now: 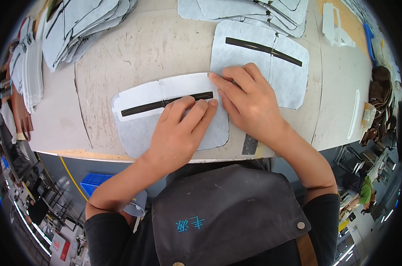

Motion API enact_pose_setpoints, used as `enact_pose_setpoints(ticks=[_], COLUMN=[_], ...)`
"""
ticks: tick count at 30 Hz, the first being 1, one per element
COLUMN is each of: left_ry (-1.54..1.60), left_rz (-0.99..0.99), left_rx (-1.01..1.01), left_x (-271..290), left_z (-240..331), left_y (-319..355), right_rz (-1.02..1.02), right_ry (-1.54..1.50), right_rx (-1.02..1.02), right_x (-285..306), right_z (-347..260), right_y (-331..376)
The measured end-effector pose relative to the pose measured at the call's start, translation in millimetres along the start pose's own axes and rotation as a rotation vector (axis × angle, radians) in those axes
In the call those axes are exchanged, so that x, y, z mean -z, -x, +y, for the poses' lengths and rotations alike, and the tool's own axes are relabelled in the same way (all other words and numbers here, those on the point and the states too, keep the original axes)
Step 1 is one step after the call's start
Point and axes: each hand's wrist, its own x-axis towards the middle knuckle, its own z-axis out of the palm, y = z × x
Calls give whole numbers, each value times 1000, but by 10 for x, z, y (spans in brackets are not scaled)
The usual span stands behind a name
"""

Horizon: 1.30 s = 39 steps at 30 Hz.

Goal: The recorder is assembling leather pouch components by applying adhesive and aligning parts on a workbench.

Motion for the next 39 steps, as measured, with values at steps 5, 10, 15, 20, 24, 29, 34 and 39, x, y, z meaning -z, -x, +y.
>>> enact_pose_setpoints(ticks=[5, 10, 15, 20, 24, 29, 34, 39], left_ry=[33, 53, 155, 304, 568, 836, 748, 677], left_rz=[13, 51, 230, 51, 25, -79, 32, 55], left_rx=[25, 17, 159, 246, 301, 526, 376, 185], left_x=[26, 14, 87, 178, 417, 513, 460, 495], left_z=[88, 13, -263, -436, -417, -384, -410, -390], left_y=[48, 1, -350, -438, -510, -516, -464, -395], right_rz=[15, -14, -4, -17, -25, -9, -38, -26], right_ry=[41, 33, -110, -288, -650, -1292, -1332, -1349], right_rx=[11, -12, -125, -447, -607, -848, -892, -925], right_x=[1, 30, 123, 267, 242, 255, 249, 265], right_z=[-5, -20, -95, -238, -295, -352, -379, -402], right_y=[6, 8, 29, 101, 107, 62, 63, 43])
